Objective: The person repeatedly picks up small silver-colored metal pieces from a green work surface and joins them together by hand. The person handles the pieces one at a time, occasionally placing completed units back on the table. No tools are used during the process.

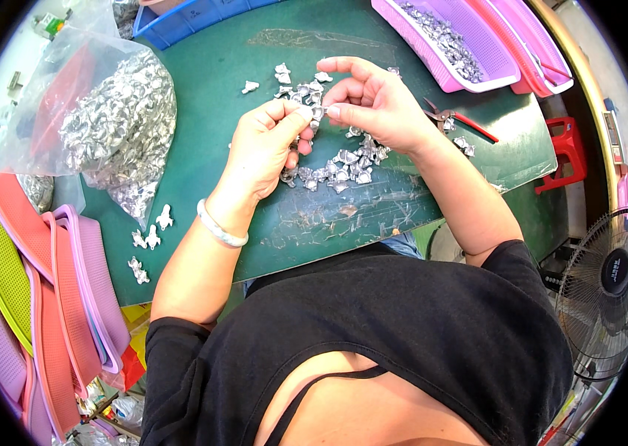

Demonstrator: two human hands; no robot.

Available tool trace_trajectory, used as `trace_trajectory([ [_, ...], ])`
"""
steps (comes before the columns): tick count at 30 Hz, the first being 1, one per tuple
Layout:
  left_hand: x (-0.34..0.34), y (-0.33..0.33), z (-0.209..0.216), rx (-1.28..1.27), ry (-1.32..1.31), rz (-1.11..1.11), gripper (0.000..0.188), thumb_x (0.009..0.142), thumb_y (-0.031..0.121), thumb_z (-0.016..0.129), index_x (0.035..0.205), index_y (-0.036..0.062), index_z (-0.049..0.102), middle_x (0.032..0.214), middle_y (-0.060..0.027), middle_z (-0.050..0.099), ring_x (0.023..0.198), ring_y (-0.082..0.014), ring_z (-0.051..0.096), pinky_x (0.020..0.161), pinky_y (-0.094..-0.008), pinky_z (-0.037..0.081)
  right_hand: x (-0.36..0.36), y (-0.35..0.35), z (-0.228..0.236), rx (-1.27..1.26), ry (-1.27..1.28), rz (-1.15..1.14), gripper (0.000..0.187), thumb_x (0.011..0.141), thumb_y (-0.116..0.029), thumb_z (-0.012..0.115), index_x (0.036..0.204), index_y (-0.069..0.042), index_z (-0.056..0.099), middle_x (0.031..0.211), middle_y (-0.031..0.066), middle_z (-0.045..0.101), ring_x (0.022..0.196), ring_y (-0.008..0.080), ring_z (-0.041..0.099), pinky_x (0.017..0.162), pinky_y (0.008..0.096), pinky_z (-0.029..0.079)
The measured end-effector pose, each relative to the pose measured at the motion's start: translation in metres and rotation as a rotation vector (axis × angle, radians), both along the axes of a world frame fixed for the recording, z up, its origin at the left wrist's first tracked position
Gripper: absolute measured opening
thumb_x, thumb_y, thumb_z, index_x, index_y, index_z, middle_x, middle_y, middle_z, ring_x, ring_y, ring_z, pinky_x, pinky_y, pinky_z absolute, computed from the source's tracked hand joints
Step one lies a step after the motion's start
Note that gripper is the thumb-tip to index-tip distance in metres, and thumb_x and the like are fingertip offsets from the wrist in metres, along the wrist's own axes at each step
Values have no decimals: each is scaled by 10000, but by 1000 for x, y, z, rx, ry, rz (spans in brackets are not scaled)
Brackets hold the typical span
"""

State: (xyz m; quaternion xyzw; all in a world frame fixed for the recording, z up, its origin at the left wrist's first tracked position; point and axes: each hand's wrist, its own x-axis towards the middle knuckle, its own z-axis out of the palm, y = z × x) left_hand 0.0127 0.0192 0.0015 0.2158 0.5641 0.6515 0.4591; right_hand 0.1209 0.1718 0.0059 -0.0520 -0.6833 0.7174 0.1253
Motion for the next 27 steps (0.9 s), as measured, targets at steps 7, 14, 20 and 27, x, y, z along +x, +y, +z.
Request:
trace_trajectory([
  [7, 1, 1, 0, -5, -58, -20, 134, 842, 173, 570, 865, 41, 558, 693, -19, 555, 555, -74, 515, 406, -166, 344, 0, -2, -1, 149, 82, -11, 457, 778, 5, 581, 1204, 2, 415, 814, 24, 570, 770, 68, 533, 708, 205, 437],
  [14, -7, 0, -3, 102, -256, -43, 102, 825, 105, 505, 895, 37, 535, 742, -61, 579, 593, -114, 545, 416, -184, 384, 10, 22, 2, 1021, -4, 91, 479, 695, -2, 608, 1157, -42, 488, 834, 52, 574, 732, 177, 551, 698, 283, 439],
  [20, -12, -1, -2, 217, -393, -155, 146, 824, 124, 472, 925, 33, 524, 846, -106, 585, 661, -142, 566, 426, -194, 410, 12, 20, 6, 1032, -123, 130, 450, 674, 11, 580, 1116, -28, 506, 754, 63, 566, 681, 200, 548, 637, 281, 439],
  [27, -8, -1, -3, 30, -263, -110, 133, 834, 170, 540, 858, 41, 558, 752, -56, 572, 616, -121, 551, 426, -176, 384, 10, 16, 3, 535, -101, 35, 384, 763, -8, 573, 1137, 8, 485, 760, 25, 584, 689, 78, 540, 617, 219, 430],
])
